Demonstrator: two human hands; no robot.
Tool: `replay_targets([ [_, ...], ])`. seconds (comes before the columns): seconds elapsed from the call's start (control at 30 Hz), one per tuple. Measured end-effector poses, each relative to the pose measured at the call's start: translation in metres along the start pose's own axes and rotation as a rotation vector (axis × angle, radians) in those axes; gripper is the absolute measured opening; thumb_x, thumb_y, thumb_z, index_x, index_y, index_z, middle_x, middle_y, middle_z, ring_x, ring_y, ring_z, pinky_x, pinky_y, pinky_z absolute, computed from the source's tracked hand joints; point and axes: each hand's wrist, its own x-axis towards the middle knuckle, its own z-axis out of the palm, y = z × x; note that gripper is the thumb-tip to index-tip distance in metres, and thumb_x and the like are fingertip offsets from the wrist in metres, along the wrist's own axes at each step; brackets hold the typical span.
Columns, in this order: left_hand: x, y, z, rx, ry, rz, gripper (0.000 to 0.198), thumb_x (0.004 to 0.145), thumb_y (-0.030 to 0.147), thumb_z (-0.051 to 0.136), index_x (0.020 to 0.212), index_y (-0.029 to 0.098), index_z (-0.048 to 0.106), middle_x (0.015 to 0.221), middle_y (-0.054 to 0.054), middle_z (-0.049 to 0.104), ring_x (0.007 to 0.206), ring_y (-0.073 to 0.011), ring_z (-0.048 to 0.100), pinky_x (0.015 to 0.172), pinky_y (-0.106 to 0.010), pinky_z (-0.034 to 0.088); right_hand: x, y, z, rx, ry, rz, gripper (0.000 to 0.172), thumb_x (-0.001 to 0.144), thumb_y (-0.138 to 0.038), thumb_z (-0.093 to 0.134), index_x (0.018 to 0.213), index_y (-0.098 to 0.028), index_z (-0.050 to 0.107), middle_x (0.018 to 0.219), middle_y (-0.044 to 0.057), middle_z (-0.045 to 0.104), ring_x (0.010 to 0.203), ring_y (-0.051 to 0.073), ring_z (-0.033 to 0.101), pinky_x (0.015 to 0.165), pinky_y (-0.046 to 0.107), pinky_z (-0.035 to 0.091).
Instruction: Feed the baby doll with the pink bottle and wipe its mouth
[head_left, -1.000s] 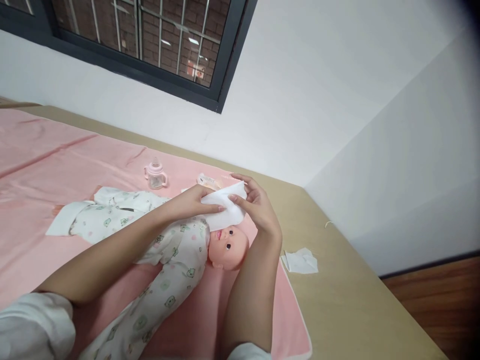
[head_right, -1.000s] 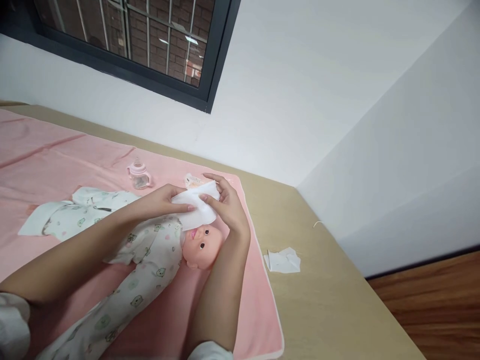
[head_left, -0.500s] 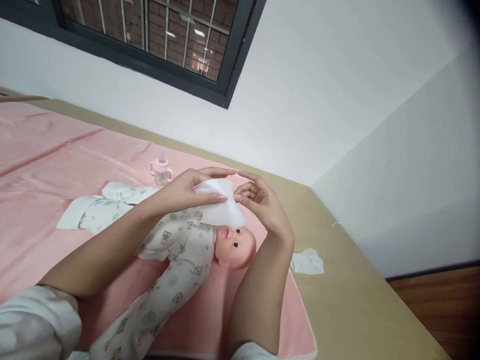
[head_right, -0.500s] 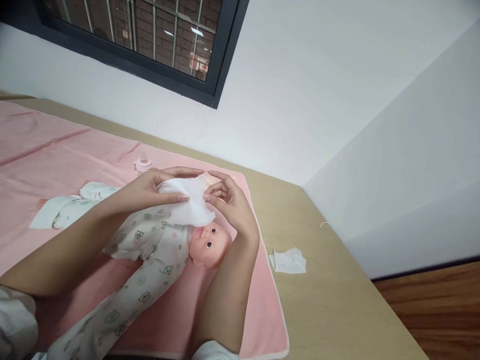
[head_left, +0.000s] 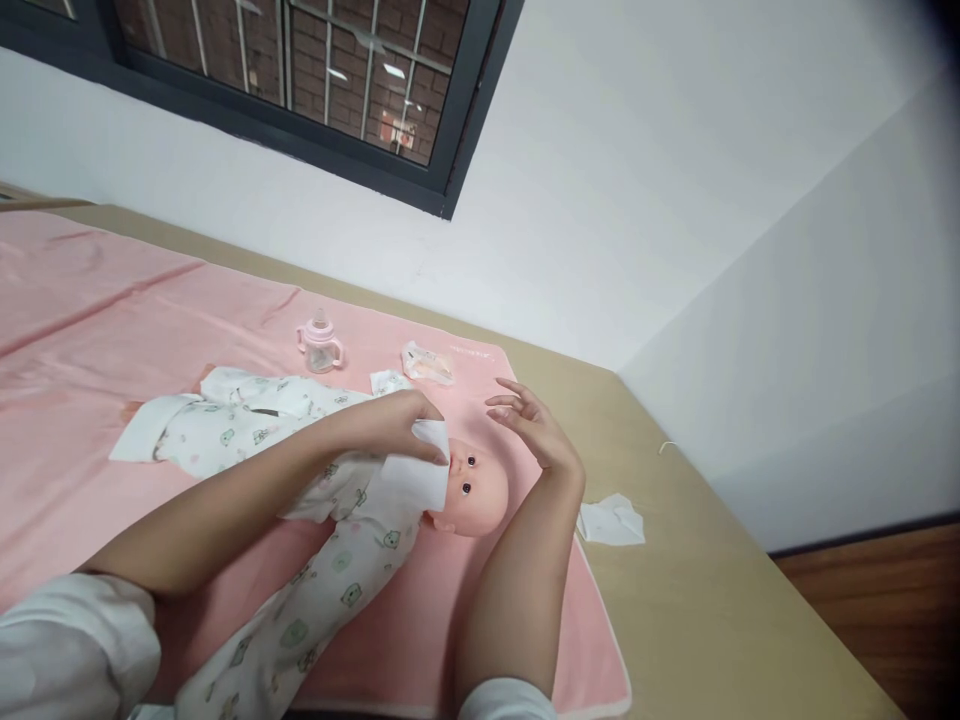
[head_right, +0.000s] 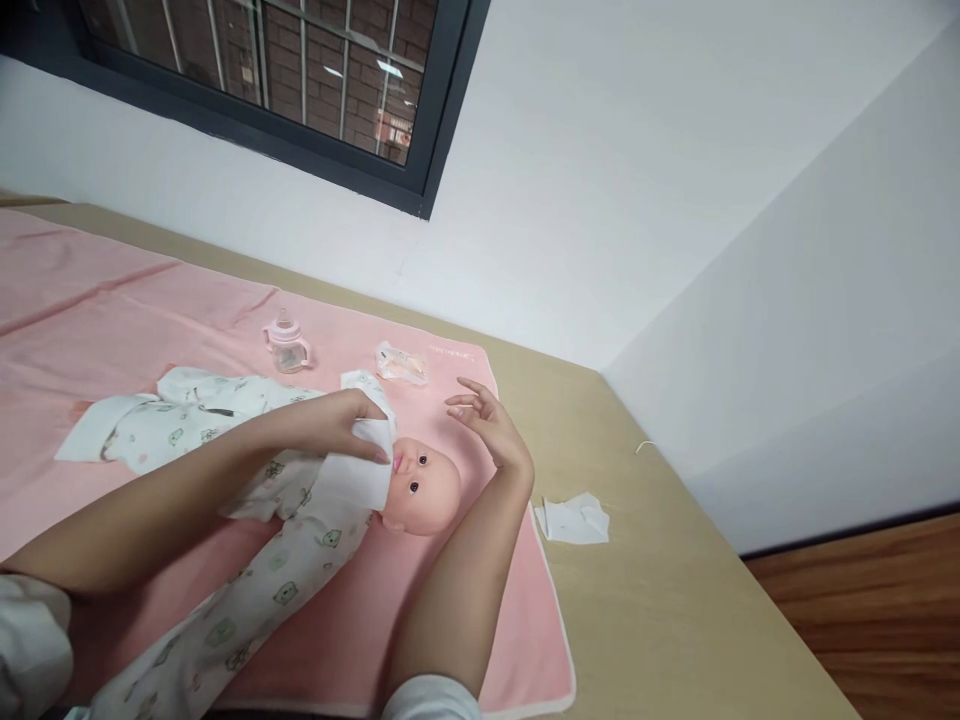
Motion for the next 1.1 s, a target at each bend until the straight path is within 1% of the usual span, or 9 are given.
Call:
replay_targets([
  [0.1,0.006,-0.002,0.011,0.071,-0.007,-0.029,0.033,0.071,0.041,0.064,0.060,0.017,0.046,0.057,0.005,0.040,0.055,-0.0104,0.040,0.047,-0.023,0.027,0.005,0.022,-0.003,0.091,-0.043,0.068,0.057,0.072,-0.035,0.074,0.125,-0.028,0.054,0.104,0.004,0.066,0.096,0.016,0.062,0.099,0.038,0.044],
  [0.27,0.004,0.002,0.018,0.260,0.094,-0.043,0.036,0.071,0.033,0.058,0.056,0.018,0.030,0.054,0.005,0.029,0.052,-0.0101,0.031,0.047,-0.026,0.020,0.015,0.055,0.001,0.221,-0.084,0.126,0.054,0.071,-0.035,0.076,0.121,-0.028,0.057,0.104,0.004,0.067,0.096,0.018,0.064,0.101,0.041,0.043],
  [0.33,0.003,0.003,0.020,0.315,0.098,-0.044,0.033,0.070,0.031,0.057,0.056,0.018,0.030,0.054,0.004,0.030,0.053,-0.0110,0.032,0.049,-0.027,0.021,0.017,0.063,0.005,0.258,-0.092,0.158,0.055,0.070,-0.034,0.076,0.120,-0.027,0.057,0.106,0.005,0.068,0.098,0.019,0.065,0.103,0.042,0.042],
  [0.4,0.004,0.004,0.021,0.366,0.088,-0.038,0.032,0.070,0.031,0.056,0.055,0.018,0.032,0.053,0.004,0.032,0.055,-0.0124,0.036,0.053,-0.027,0.025,0.017,0.070,0.009,0.282,-0.099,0.183,0.055,0.070,-0.034,0.076,0.121,-0.026,0.057,0.110,0.007,0.068,0.103,0.020,0.064,0.104,0.043,0.041],
  [0.5,0.005,0.004,0.024,0.449,0.085,-0.002,0.031,0.072,0.030,0.056,0.054,0.017,0.035,0.051,0.004,0.033,0.060,-0.0141,0.038,0.072,-0.030,0.033,0.020,0.077,0.015,0.294,-0.102,0.201,0.053,0.070,-0.035,0.075,0.119,-0.024,0.058,0.112,0.008,0.068,0.108,0.021,0.062,0.106,0.042,0.041],
  [0.6,0.006,0.003,0.026,0.479,0.074,0.006,0.027,0.074,0.028,0.056,0.056,0.017,0.038,0.051,0.005,0.035,0.062,-0.0145,0.040,0.086,-0.036,0.031,0.028,0.085,0.020,0.310,-0.090,0.200,0.050,0.072,-0.035,0.073,0.118,-0.023,0.057,0.111,0.007,0.068,0.109,0.021,0.062,0.106,0.041,0.040],
  [0.83,0.004,0.002,0.027,0.487,0.058,-0.016,0.023,0.076,0.025,0.054,0.059,0.018,0.041,0.054,0.005,0.040,0.059,-0.0138,0.041,0.089,-0.039,0.030,0.041,0.098,0.025,0.354,-0.028,0.189,0.048,0.071,-0.032,0.072,0.116,-0.020,0.056,0.108,0.008,0.069,0.108,0.019,0.062,0.104,0.038,0.043],
  [0.97,0.003,0.002,0.025,0.480,0.065,-0.007,0.024,0.076,0.025,0.052,0.059,0.018,0.038,0.055,0.004,0.041,0.060,-0.0145,0.040,0.088,-0.039,0.030,0.040,0.098,0.026,0.373,0.005,0.184,0.046,0.066,-0.035,0.077,0.108,-0.024,0.059,0.103,0.005,0.070,0.101,0.019,0.064,0.102,0.040,0.045],
  [1.1,0.003,0.001,0.025,0.515,0.084,-0.002,0.025,0.077,0.024,0.052,0.060,0.018,0.035,0.057,0.004,0.044,0.062,-0.0147,0.042,0.089,-0.039,0.029,0.037,0.095,0.029,0.426,0.058,0.186,0.048,0.065,-0.037,0.078,0.108,-0.023,0.061,0.104,0.007,0.070,0.102,0.020,0.064,0.103,0.040,0.045],
])
